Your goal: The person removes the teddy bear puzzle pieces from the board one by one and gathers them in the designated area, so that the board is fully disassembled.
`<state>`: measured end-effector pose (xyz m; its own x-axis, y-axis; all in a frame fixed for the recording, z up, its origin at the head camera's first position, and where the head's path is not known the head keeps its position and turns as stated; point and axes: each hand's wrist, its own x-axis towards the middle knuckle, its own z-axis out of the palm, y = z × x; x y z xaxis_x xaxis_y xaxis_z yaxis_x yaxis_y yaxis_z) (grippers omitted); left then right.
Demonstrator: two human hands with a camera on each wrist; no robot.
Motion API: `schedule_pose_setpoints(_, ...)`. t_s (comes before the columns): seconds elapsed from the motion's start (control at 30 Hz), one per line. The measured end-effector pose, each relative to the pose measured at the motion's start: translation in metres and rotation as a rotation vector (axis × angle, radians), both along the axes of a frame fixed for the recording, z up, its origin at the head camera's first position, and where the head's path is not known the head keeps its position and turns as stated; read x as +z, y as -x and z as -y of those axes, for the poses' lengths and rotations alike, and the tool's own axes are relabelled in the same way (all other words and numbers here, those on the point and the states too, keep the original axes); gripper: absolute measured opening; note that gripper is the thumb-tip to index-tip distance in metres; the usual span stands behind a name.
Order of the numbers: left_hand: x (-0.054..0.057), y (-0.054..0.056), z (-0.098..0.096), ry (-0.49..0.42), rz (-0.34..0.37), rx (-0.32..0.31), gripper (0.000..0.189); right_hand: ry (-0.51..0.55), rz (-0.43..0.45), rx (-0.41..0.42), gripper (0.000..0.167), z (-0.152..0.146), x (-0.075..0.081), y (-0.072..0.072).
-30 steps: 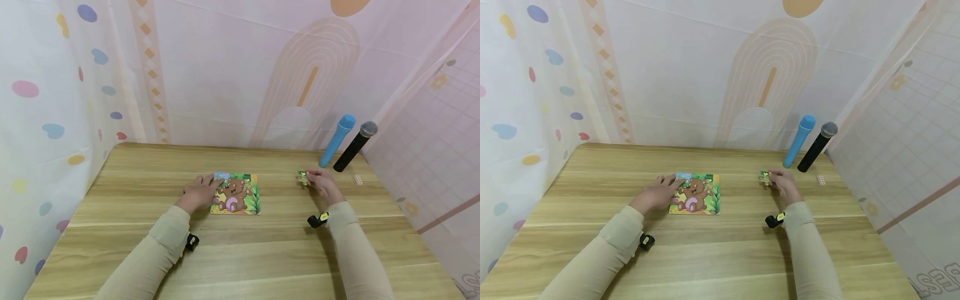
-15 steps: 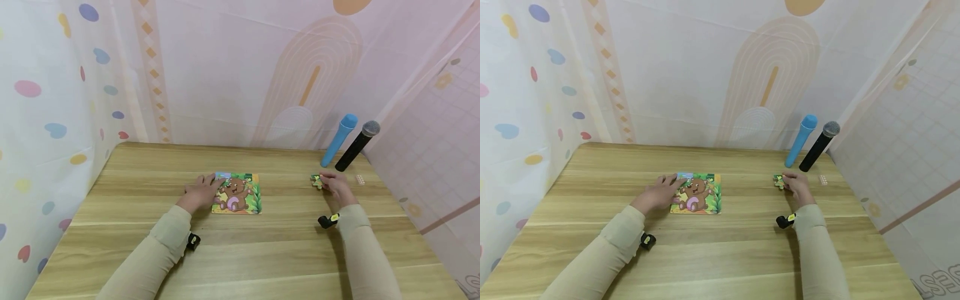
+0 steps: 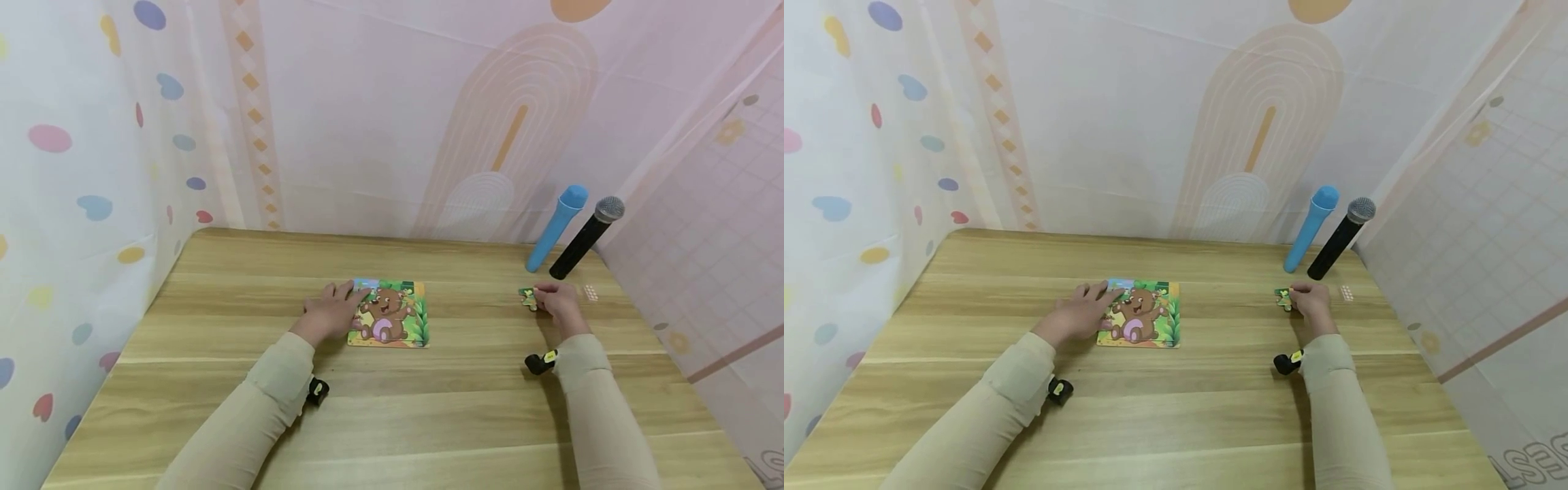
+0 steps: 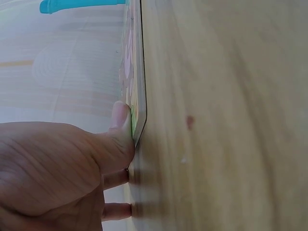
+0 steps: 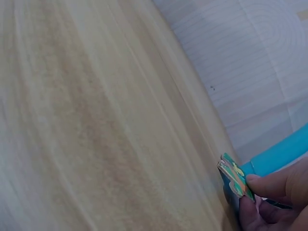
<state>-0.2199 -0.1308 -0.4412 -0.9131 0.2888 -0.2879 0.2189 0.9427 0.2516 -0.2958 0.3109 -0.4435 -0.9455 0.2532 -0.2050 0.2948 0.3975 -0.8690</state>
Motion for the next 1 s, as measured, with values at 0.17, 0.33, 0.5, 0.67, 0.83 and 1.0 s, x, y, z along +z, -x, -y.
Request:
schedule_pose_setpoints(0.17,0.0012,0.0,-0.0007,-0.005,0.0,-0.003,0.073,-0.023,0.002,-0.013,0.037,0.0003,-0.0014,-0.0008)
schedule_pose_setpoints(0.33,-0.0002,0.001,-0.0011,-0.002,0.003,-0.003,0.074,-0.045,-0.018,-0.032,0.034,0.0018,-0.0022,-0.0024)
schedule_pose_setpoints(0.5,-0.0024,0.0023,-0.001,0.007,0.003,-0.005,0.075,-0.204,-0.065,-0.032,0.029,0.0025,-0.0042,-0.0035)
schedule_pose_setpoints(0.67,-0.0042,0.0029,0.0,0.018,0.001,-0.003,0.076,-0.341,-0.105,-0.005,0.025,0.0027,-0.0055,-0.0029)
schedule_pose_setpoints(0.83,-0.0045,0.0026,0.0001,0.022,0.001,0.003,0.074,-0.357,-0.13,0.002,0.024,0.0012,-0.0075,-0.0019)
schedule_pose_setpoints(1.0,-0.004,0.0022,0.0003,0.016,0.008,0.007,0.074,-0.324,-0.143,-0.006,0.025,-0.0004,-0.0093,-0.0011)
